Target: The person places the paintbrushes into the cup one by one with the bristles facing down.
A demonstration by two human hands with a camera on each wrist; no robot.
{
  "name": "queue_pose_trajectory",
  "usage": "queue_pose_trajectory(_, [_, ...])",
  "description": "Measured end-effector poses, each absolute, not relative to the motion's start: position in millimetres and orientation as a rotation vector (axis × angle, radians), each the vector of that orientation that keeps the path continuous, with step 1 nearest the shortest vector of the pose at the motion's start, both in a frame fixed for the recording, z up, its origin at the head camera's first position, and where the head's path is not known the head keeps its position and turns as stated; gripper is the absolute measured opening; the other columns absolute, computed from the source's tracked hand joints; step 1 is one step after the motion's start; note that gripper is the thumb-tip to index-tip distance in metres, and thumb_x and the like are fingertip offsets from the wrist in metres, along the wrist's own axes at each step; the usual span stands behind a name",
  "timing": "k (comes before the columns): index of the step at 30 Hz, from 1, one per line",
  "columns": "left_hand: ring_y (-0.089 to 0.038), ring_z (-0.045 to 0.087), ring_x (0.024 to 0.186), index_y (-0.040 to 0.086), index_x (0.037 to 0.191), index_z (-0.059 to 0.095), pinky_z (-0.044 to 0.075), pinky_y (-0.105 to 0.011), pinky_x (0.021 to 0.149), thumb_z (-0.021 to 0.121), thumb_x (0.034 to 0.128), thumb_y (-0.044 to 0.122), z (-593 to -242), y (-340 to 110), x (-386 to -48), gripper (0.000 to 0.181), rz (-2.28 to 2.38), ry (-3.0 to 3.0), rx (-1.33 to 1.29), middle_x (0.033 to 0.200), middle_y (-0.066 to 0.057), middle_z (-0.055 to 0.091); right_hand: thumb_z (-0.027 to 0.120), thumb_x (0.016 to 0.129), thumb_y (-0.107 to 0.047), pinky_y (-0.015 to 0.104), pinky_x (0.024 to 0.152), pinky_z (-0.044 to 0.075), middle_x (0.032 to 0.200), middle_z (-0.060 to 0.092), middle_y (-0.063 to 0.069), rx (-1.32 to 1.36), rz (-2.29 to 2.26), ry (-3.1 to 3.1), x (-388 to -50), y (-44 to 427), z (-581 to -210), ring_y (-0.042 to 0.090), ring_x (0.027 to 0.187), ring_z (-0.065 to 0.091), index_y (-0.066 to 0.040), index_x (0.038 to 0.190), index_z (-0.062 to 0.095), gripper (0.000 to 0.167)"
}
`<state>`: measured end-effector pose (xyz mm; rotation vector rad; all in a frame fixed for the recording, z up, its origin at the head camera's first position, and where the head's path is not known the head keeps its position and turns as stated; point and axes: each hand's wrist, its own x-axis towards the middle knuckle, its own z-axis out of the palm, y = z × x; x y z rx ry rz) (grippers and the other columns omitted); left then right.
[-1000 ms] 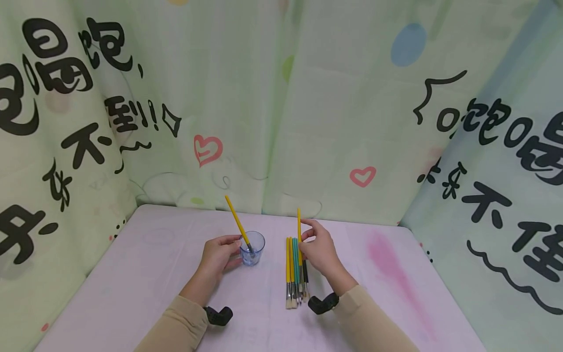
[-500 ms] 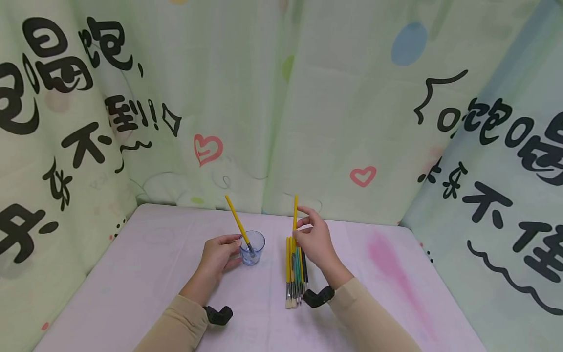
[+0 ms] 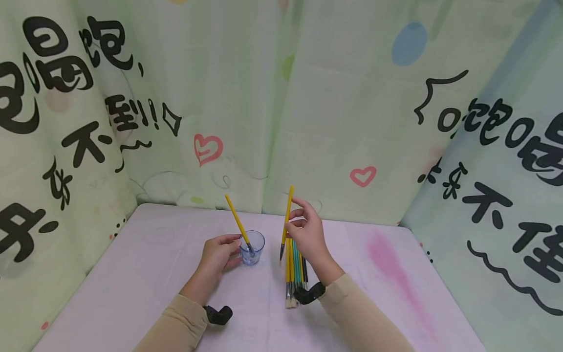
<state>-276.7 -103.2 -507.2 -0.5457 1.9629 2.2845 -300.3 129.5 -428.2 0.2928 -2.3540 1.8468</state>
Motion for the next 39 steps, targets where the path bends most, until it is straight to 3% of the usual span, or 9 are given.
queue_pose_trajectory(11, [-0.022,0.069,0.101,0.005,0.132,0.075,0.068,-0.045,0.093,0.070,0.1033,0.008,-508.3,-103.1,-275.9,0.029,2.284,1.975,-0.537,0.123,-0.016,0.067,0.069,0.097,0.007,0.038,0.078,0.071,0.116,0.059,0.020,0.288,1.899,-2.241,-303.3,109.7,-422.5,0.025,0.091,0.066,-0.026,0.152,0.056,0.066])
queue_pose_trajectory(18, [-0.023,0.069,0.101,0.006,0.131,0.075,0.067,-0.046,0.094,0.070,0.1035,0.009,-509.0,-103.3,-277.1,0.028,2.279,1.970,-0.552,0.123,-0.016,0.067,0.068,0.098,0.008,0.052,0.085,0.070,0.114,0.060,0.018,0.300,1.908,-2.180,-305.5,99.7,-421.1,0.024,0.091,0.065,-0.022,0.153,0.055,0.065])
queue_pose_trajectory(31, [-0.025,0.070,0.107,0.007,0.132,0.075,0.067,-0.045,0.096,0.070,0.1042,0.010,-508.4,-102.9,-277.4,0.028,2.263,1.957,-0.566,0.131,-0.018,0.066,0.068,0.098,0.008,0.032,0.079,0.070,0.116,0.060,0.011,0.304,1.940,-2.068,-313.3,80.0,-428.2,0.024,0.094,0.064,-0.024,0.155,0.053,0.066])
queue_pose_trajectory(39, [-0.023,0.069,0.102,0.006,0.131,0.076,0.068,-0.045,0.095,0.070,0.1033,0.008,-509.5,-104.0,-278.2,0.028,2.274,1.948,-0.559,0.127,-0.016,0.067,0.067,0.099,0.007,0.032,0.081,0.070,0.116,0.060,0.012,0.348,1.899,-2.129,-318.6,70.9,-440.2,0.025,0.096,0.065,-0.023,0.153,0.055,0.063])
